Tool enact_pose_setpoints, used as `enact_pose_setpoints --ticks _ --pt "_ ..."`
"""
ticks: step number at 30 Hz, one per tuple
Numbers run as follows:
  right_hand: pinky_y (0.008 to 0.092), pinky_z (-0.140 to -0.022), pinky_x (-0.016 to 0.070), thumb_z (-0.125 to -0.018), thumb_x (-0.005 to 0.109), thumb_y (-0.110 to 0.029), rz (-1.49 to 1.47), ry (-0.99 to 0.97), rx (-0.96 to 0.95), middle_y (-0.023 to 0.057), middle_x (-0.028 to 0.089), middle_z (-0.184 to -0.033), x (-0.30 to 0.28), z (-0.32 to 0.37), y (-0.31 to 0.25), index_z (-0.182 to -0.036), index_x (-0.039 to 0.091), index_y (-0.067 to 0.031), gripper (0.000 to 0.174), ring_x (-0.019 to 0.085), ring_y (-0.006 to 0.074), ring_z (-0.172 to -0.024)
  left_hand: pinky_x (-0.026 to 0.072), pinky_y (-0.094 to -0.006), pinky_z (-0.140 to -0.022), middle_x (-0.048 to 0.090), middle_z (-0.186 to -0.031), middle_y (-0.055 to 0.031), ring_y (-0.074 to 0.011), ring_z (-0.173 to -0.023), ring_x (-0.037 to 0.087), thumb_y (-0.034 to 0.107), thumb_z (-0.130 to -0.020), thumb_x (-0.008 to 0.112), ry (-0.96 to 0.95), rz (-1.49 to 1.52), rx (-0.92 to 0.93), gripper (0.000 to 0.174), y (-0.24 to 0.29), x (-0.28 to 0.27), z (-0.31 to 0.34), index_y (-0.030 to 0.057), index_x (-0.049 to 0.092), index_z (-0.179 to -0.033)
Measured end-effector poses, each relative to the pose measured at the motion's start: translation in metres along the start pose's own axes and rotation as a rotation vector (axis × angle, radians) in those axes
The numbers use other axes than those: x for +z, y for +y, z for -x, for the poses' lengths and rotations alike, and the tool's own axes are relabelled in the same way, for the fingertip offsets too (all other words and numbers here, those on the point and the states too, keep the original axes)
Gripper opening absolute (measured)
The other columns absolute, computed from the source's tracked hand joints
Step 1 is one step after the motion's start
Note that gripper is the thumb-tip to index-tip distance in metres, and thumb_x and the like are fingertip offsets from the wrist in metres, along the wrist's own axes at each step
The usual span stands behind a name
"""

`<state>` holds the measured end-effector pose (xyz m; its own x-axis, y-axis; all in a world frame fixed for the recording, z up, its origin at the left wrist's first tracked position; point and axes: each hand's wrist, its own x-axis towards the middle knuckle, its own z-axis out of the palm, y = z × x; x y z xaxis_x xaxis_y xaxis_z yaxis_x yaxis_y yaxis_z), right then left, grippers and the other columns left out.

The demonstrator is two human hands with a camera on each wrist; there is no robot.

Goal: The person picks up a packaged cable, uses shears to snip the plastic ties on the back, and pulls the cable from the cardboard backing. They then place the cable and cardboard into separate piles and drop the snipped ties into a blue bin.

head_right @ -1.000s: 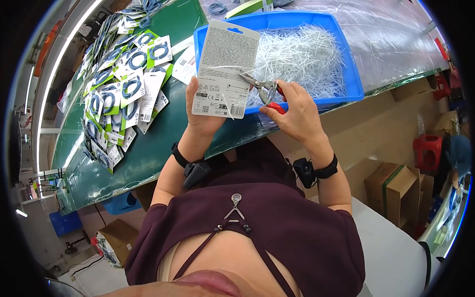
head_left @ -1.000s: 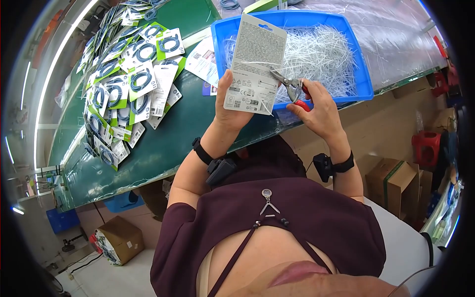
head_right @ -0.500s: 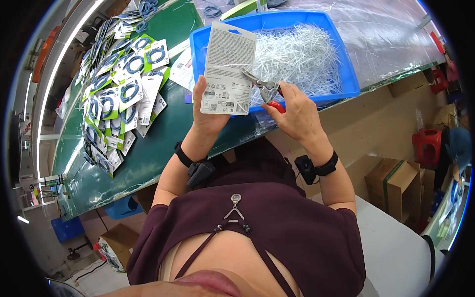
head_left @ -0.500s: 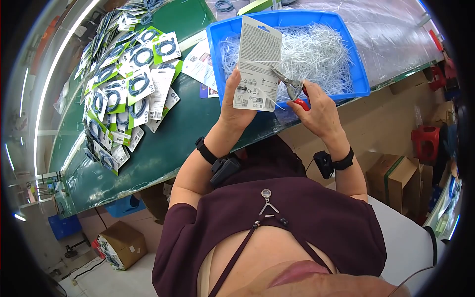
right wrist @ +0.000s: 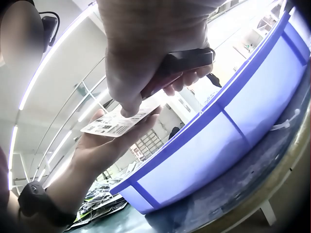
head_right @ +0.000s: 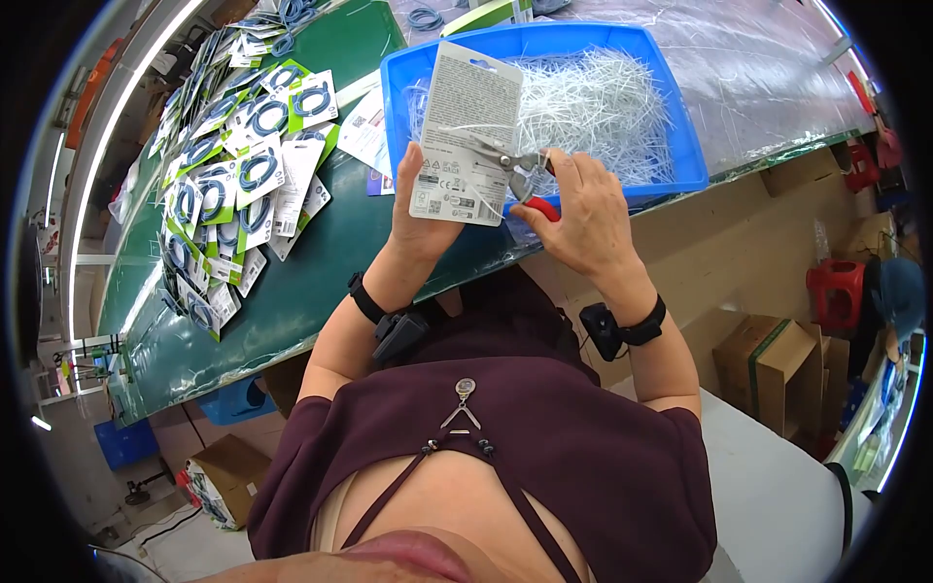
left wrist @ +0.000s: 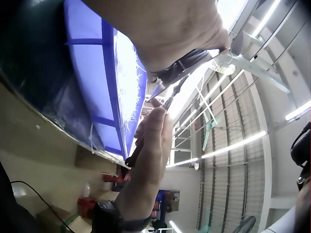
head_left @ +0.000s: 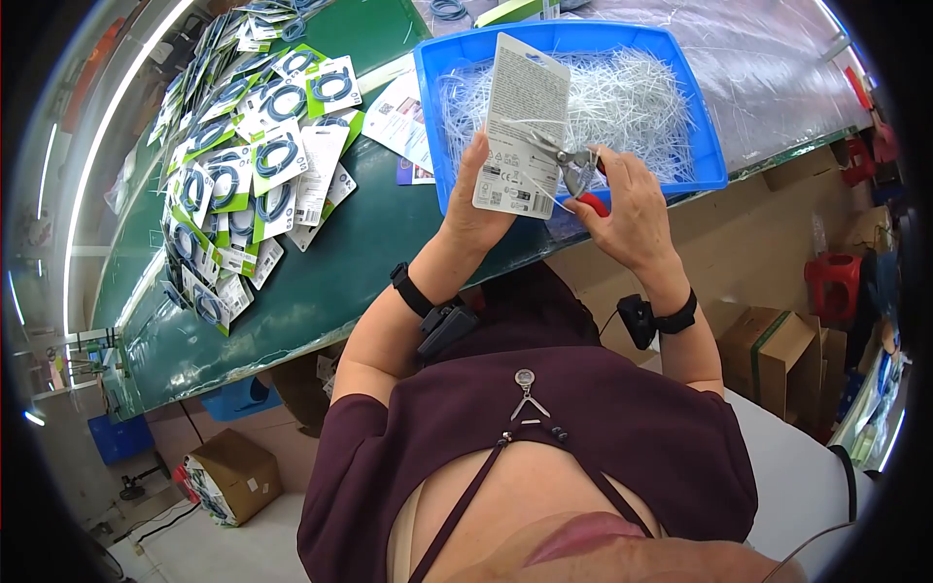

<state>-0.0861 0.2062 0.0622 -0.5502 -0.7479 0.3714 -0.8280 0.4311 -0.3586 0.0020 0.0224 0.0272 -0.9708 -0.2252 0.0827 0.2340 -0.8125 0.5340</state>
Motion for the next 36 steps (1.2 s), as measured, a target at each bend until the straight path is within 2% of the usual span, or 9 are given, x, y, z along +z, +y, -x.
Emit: enact_pose_setpoints --ticks 7,20,23,36 --pt "0.0415 -0.079 0.0456 -0.077 0.075 -0.031 -0.029 0.072 -0.031 0.0145 0.058 -0.098 0.010 -0.012 -0.005 -0.122 0.051 -0.0021 0.058 0.057 0.0328 -0.091 0.0473 -0.0409 -0.097 0.051 -0.129 -0.0110 -0.0244 -0.118 0.053 0.047 -0.093 0.052 -0.019 0.018 0.006 0.061 -0.006 0.004 0.003 0.0099 0.036 -0.140" --pt "0.0412 -0.080 0.0468 -0.079 0.074 -0.031 -0.095 -0.023 -0.036 0.0152 0.059 -0.101 0.014 -0.011 -0.004 -0.123 0.050 -0.0028 0.058 0.058 0.0328 -0.094 0.0472 -0.0415 -0.098 0.051 -0.130 -0.0126 -0.0255 -0.118 0.053 0.048 -0.090 0.057 -0.048 0.008 -0.016 0.066 -0.005 -0.004 0.006 0.0093 0.035 -0.139" --pt "0.0415 -0.079 0.0470 -0.080 0.074 -0.032 -0.181 -0.017 -0.036 0.0158 0.059 -0.101 0.016 -0.011 -0.003 -0.124 0.049 -0.0017 0.059 0.058 0.0331 -0.093 0.0474 -0.0415 -0.098 0.050 -0.130 -0.0126 -0.0254 -0.118 0.053 0.048 -0.090 0.058 -0.058 0.030 -0.014 0.067 -0.006 -0.004 0.008 0.0092 0.035 -0.139" --pt "0.0408 -0.080 0.0484 -0.080 0.073 -0.030 -0.162 0.017 -0.035 0.0175 0.059 -0.104 0.019 -0.008 -0.003 -0.121 0.050 -0.0010 0.056 0.059 0.0347 -0.095 0.0482 -0.0427 -0.097 0.049 -0.131 -0.0114 -0.0255 -0.118 0.053 0.048 -0.090 0.058 -0.053 0.033 -0.027 0.068 -0.006 -0.004 0.007 0.0123 0.032 -0.141"
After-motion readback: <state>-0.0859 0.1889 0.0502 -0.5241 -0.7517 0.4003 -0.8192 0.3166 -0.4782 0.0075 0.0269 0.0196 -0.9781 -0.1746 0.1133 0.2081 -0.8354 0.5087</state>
